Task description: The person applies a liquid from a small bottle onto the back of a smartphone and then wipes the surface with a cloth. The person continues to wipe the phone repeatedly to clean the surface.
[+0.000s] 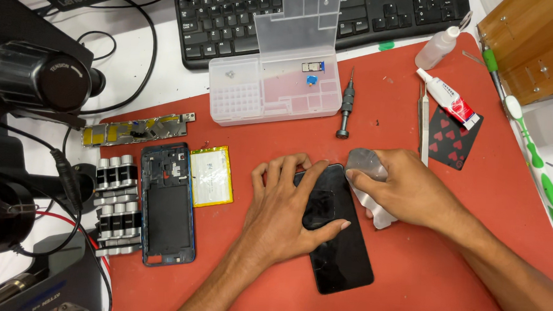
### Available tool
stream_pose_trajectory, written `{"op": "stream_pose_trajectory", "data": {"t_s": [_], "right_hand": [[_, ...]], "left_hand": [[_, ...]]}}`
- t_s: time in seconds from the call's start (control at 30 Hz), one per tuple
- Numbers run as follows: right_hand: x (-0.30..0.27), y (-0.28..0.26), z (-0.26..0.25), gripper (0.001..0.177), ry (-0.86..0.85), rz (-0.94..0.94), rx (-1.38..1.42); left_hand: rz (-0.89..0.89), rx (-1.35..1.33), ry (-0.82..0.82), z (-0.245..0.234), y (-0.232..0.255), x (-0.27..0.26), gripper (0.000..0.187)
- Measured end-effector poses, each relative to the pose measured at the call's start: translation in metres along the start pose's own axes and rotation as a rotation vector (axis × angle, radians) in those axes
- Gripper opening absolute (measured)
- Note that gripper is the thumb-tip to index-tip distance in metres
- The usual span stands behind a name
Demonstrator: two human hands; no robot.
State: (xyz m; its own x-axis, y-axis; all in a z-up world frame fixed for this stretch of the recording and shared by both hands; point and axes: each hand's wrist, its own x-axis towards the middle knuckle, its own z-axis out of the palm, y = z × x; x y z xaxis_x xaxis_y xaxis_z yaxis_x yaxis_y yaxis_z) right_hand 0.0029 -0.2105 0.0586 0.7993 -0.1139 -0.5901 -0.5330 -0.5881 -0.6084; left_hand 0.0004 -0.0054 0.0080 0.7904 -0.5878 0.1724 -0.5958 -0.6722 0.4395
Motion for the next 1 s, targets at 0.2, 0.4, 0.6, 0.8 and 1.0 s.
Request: {"op": "stream_pose_trajectory", "data": {"t_s": [0.2, 0.4, 0.6, 0.8, 1.0], "right_hand": [[0.013, 0.021, 0.006, 0.035, 0.075, -0.128, -0.050], [0.008, 0.012, 0.007, 0.030, 0.084, -0.092, -0.078], [0.000, -0.002, 0.007, 0.035, 0.071, -0.186, -0.240], [-0.004, -0.014, 0.006, 0.026, 0.034, -0.143, -0.343], [-0.011, -0.001, 0.012, 0.032, 0.046, -0.138, -0.280]], "left_hand": [[-0.004, -0.013, -0.011, 0.000, -0.001, 0.001, 0.081], [-0.010, -0.010, -0.014, 0.001, -0.001, 0.000, 0.082], [-0.010, -0.019, -0.013, 0.001, -0.001, 0.000, 0.080], [-0.007, -0.023, -0.007, 0.001, -0.002, 0.000, 0.082], [-0.004, -0.025, 0.027, 0.001, -0.002, -0.001, 0.080]]}}
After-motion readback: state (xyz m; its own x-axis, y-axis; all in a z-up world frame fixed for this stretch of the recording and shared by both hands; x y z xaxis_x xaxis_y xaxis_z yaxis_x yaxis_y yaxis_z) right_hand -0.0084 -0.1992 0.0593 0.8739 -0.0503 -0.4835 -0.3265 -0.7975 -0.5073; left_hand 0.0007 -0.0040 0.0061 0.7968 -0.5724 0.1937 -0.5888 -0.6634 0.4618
